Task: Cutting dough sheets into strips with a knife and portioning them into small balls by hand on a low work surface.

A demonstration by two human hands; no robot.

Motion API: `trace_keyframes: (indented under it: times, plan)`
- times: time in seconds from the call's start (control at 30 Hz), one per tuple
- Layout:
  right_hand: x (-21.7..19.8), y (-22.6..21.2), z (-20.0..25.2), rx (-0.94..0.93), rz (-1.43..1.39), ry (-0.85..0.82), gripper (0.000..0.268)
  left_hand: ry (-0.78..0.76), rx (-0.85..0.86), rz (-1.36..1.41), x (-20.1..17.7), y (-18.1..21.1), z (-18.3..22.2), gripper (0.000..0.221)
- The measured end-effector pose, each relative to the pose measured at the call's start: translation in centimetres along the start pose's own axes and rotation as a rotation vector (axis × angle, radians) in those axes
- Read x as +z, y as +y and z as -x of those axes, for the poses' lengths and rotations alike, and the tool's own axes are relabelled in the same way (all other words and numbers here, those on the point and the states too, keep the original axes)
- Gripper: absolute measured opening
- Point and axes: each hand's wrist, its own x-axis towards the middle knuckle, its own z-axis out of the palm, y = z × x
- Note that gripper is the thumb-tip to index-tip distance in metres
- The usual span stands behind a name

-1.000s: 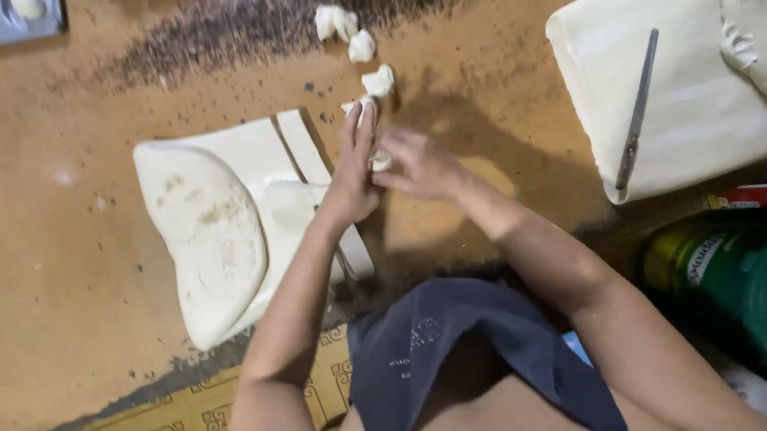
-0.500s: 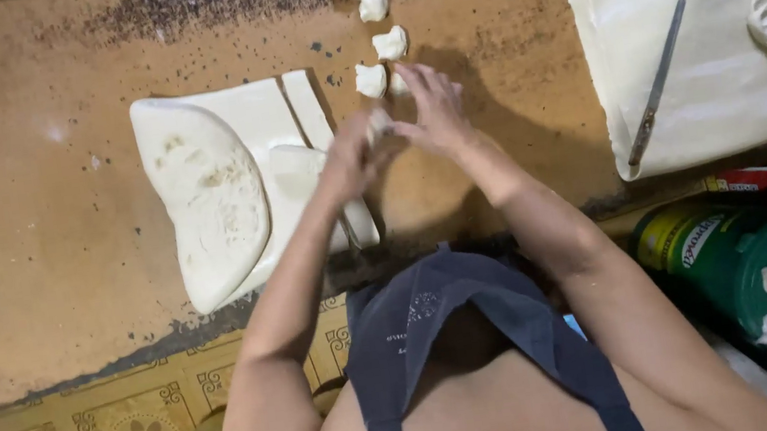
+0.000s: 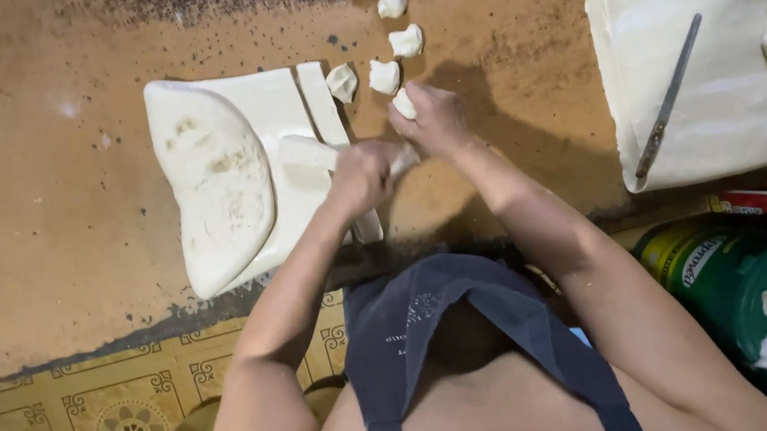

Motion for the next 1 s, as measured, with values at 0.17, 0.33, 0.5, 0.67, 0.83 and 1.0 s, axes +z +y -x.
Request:
trace_keyframes:
  times: [0.17,0.33,0.5,0.67,0.83,1.0]
  plan:
    - [-3.5,-6.1,-2.1,0.166,0.031,-0.38,0.088,-0.048,-0.081,0.231,-1.5,-4.5,0.2,0.096]
    - [-4.2,-10.8,-4.1,-0.094,-0.265,-0.226,0.029,-0.07,-0.095,0.335,-6.3,0.0,-2.5,0.094]
    - [-0.9,-7.3,-2.5,-0.153,-0.206,0.025,0.032,0.201,-0.098,0.548,1.8,-4.6,-0.3,0.026]
    - [2.7,3.7,0.8,0.031,0.303,-0.12,0.037,-0.031,0.119,0.327,-2.3,3.0,0.0,0.015]
    - [-3.5,-9.2,-2.5,0.222,-0.054,-0.367,0.084,0.002,-0.047,0.482,-4.0,0.3,-0.5,0.071]
    - [-2.8,-8.5,-2.5,-0.128,-0.277,-0.214,0.04,0.025,-0.07,0.456,-2.8,-3.4,-1.8,0.116]
